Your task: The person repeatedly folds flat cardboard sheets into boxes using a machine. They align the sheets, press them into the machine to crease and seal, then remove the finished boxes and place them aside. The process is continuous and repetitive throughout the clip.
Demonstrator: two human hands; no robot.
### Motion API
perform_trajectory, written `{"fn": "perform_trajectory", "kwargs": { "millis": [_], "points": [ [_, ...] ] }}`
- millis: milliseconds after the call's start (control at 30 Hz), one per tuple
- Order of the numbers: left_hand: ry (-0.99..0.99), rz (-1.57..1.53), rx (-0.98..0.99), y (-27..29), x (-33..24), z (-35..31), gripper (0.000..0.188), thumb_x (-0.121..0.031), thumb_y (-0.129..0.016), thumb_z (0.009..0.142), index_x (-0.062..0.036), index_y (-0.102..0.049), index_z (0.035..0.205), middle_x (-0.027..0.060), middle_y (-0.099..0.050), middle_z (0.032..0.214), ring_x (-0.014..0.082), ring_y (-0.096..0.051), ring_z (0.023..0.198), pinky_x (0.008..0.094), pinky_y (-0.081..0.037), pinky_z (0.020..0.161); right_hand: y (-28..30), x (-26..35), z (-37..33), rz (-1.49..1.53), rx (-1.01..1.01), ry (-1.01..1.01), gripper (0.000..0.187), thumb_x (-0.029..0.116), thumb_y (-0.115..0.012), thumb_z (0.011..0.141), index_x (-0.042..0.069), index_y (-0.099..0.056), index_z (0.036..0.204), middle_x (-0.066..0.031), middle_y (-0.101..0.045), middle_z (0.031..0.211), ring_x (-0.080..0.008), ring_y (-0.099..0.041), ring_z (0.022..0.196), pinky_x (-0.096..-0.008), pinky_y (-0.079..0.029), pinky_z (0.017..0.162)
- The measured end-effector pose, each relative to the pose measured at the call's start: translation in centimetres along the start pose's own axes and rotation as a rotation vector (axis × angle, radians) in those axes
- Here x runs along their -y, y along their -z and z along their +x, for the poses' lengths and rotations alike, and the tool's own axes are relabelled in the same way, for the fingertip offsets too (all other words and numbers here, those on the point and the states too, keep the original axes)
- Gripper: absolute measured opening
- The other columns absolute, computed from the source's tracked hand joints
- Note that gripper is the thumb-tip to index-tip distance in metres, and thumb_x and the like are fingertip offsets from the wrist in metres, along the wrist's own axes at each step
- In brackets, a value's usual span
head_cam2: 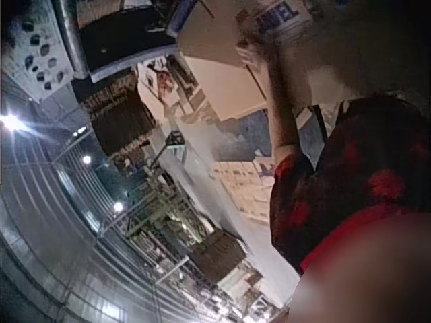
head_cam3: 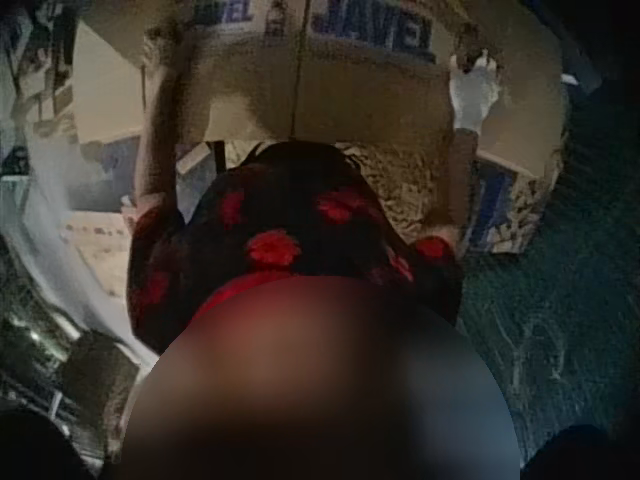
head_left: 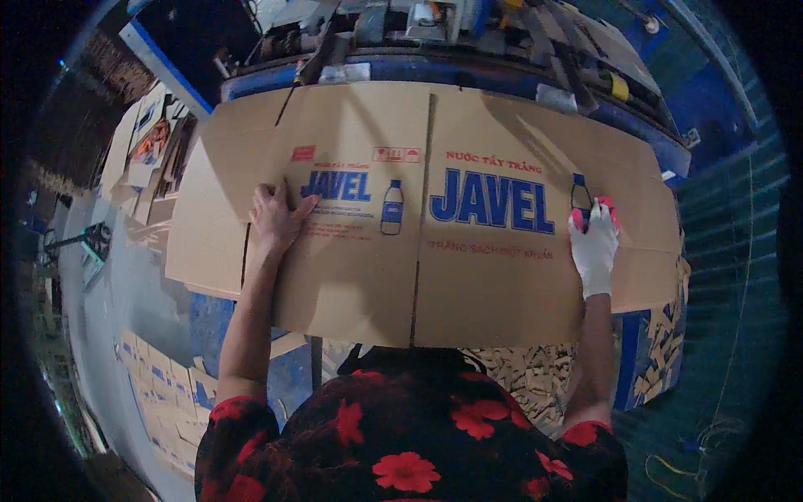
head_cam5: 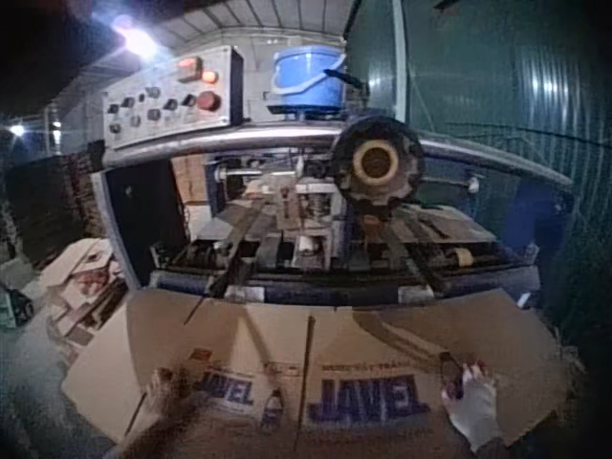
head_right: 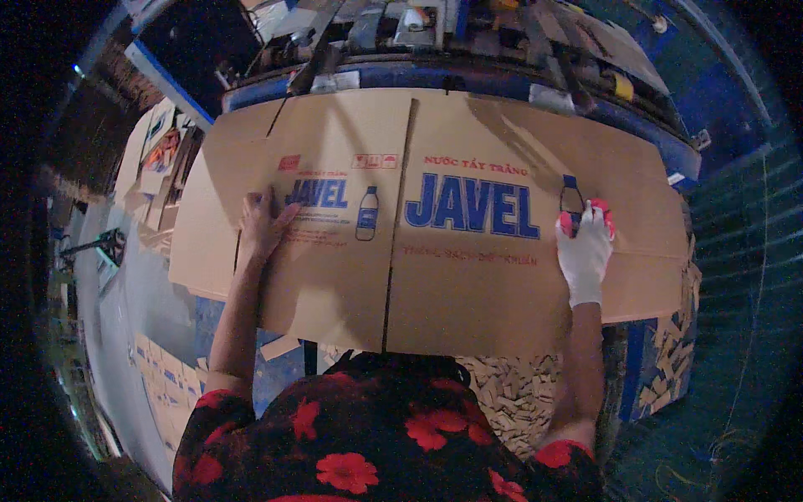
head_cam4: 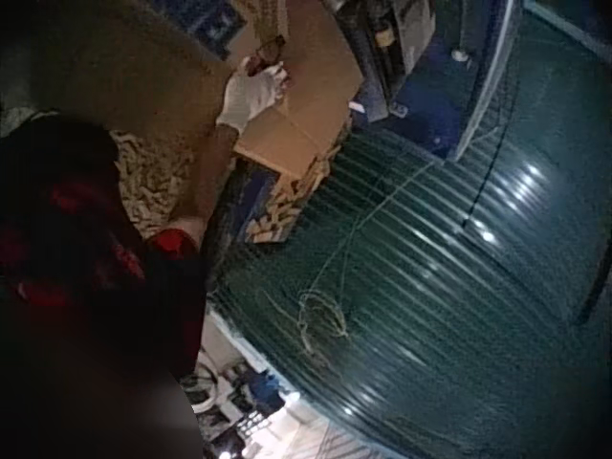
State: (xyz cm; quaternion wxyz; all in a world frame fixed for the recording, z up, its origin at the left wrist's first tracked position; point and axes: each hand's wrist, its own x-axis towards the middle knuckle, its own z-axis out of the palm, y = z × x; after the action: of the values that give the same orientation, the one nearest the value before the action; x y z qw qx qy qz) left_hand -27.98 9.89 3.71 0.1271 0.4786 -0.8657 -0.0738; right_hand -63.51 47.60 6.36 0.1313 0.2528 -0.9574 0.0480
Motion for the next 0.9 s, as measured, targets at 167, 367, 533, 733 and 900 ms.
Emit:
{"fn": "perform_trajectory", "kwargs": {
  "millis": [167, 367, 533, 733, 900],
  "points": [
    [0.051, -0.003, 0.013, -0.4, -0.3, 0.2, 0.078, -0.063, -0.062, 0.078, -0.0075, -0.048, 0.131, 0.0194, -0.045, 0.121, 0.0356, -0.043, 0.117, 0.0504, -0.037, 0.094, -0.4, -0.2, -0.2, -0.078, -0.019, 0.017, 0.061, 0.040, -0.054, 0.089, -0.002, -0.045, 0.133, -0.0189, -0.043, 0.140, -0.0366, -0.037, 0.131, -0.0452, -0.027, 0.110],
    [-0.107, -0.107, -0.003, 1.3, -0.3, -1.6, 0.077, -0.062, -0.063, 0.077, -0.0067, -0.050, 0.129, 0.0195, -0.043, 0.126, 0.0366, -0.040, 0.120, 0.0561, -0.031, 0.097, -0.1, -0.1, -1.2, -0.038, -0.201, 0.076, 0.056, 0.034, -0.056, 0.090, 0.003, -0.046, 0.135, -0.0206, -0.044, 0.139, -0.0371, -0.038, 0.131, -0.0456, -0.026, 0.111],
    [-0.564, -0.051, 0.398, 7.6, -0.1, -10.0, 0.091, -0.060, -0.069, 0.069, -0.0122, -0.041, 0.141, 0.0178, -0.027, 0.149, 0.0413, -0.025, 0.135, 0.0599, -0.018, 0.108, 6.9, -1.4, -9.8, 0.273, 0.070, 0.439, 0.069, 0.030, -0.073, 0.073, 0.005, -0.048, 0.132, -0.0223, -0.044, 0.138, -0.0393, -0.040, 0.129, -0.0515, -0.021, 0.113],
    [-0.700, 0.099, 0.141, 6.4, 0.3, -13.7, 0.082, -0.030, -0.076, 0.063, -0.0200, -0.045, 0.138, 0.0124, -0.040, 0.142, 0.0406, -0.036, 0.130, 0.0634, -0.023, 0.105, 7.1, -0.9, -14.0, 0.116, 0.264, 0.620, 0.085, 0.051, -0.076, 0.057, 0.005, -0.053, 0.125, -0.0179, -0.050, 0.126, -0.0470, -0.041, 0.123, -0.0582, -0.024, 0.110],
    [-0.748, 0.009, -0.086, 4.8, -0.4, -10.3, 0.057, -0.008, -0.058, 0.076, -0.0141, -0.052, 0.132, 0.0145, -0.050, 0.134, 0.0404, -0.046, 0.122, 0.0599, -0.032, 0.102, 5.7, -0.3, -10.3, 0.093, 0.167, 0.726, 0.074, 0.045, -0.073, 0.063, 0.003, -0.055, 0.121, -0.0184, -0.051, 0.124, -0.0450, -0.039, 0.126, -0.0592, -0.028, 0.106]
  ]
}}
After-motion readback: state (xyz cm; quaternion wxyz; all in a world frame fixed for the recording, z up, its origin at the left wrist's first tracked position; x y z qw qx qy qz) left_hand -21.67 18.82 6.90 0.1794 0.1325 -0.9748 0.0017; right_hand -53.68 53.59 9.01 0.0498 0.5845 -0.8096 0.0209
